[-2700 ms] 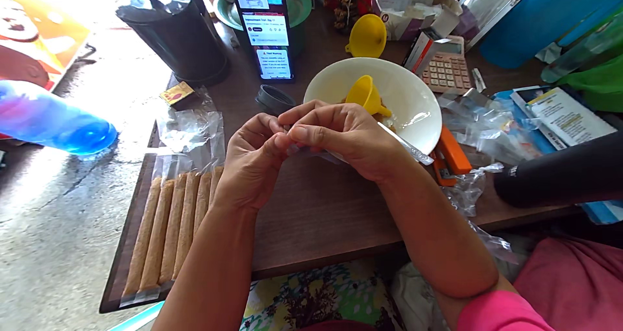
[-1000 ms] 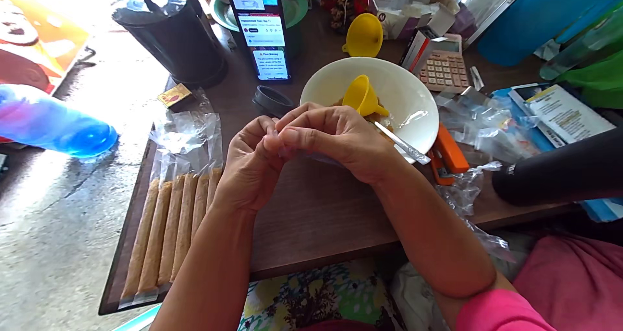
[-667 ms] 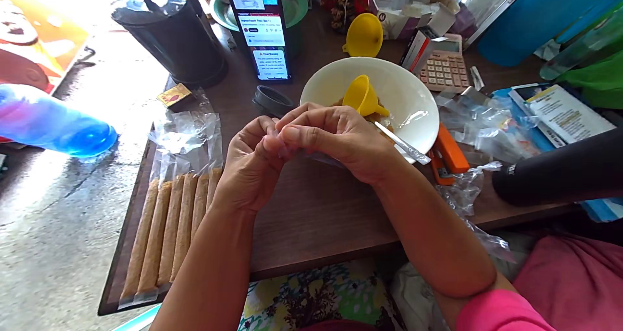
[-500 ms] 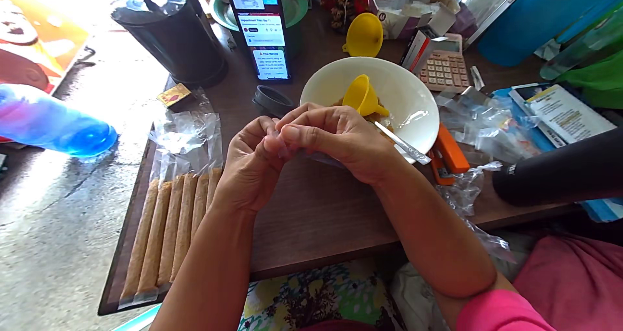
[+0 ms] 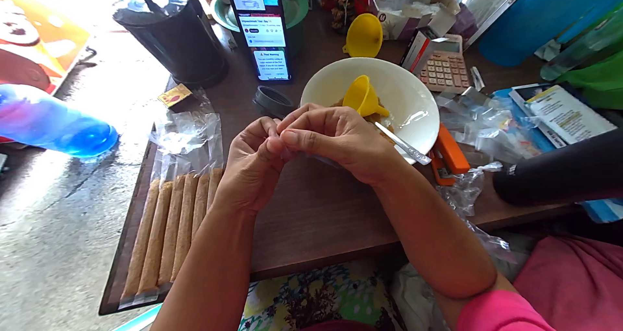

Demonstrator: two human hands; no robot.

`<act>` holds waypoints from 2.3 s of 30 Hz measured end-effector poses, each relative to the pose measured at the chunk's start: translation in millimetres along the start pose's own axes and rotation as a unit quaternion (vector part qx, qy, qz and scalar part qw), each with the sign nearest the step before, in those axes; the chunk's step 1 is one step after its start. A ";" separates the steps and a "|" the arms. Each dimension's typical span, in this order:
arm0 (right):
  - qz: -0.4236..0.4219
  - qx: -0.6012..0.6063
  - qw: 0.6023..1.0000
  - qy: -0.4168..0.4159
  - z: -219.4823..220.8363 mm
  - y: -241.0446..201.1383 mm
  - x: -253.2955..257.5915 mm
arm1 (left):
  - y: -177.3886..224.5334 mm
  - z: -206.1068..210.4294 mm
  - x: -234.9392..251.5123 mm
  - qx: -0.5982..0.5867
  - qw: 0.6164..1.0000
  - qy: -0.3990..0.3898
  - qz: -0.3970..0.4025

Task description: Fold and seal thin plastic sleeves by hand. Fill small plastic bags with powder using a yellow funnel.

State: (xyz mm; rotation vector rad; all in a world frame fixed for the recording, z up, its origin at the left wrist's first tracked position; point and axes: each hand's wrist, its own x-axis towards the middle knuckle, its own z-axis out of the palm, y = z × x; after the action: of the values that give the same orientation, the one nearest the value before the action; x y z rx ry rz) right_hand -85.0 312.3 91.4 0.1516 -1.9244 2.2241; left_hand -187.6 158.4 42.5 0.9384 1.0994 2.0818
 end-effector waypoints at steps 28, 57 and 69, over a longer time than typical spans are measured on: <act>-0.065 -0.157 0.976 0.139 7.1 8.1 3.5 | 3.7 9.6 1.5 0.121 0.987 0.076 0.075; -0.046 -0.172 0.974 0.136 1.7 5.0 3.0 | 7.3 7.2 -0.8 0.094 0.993 0.064 0.024; -0.039 -0.175 0.975 0.131 1.5 5.2 3.1 | 8.4 8.4 -1.9 0.057 0.995 0.076 -0.008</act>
State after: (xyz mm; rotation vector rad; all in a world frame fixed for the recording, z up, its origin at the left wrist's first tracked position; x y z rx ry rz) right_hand -89.2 310.4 87.3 -0.1113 -2.0781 1.7198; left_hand -181.2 156.6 52.6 0.8312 1.3130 2.1244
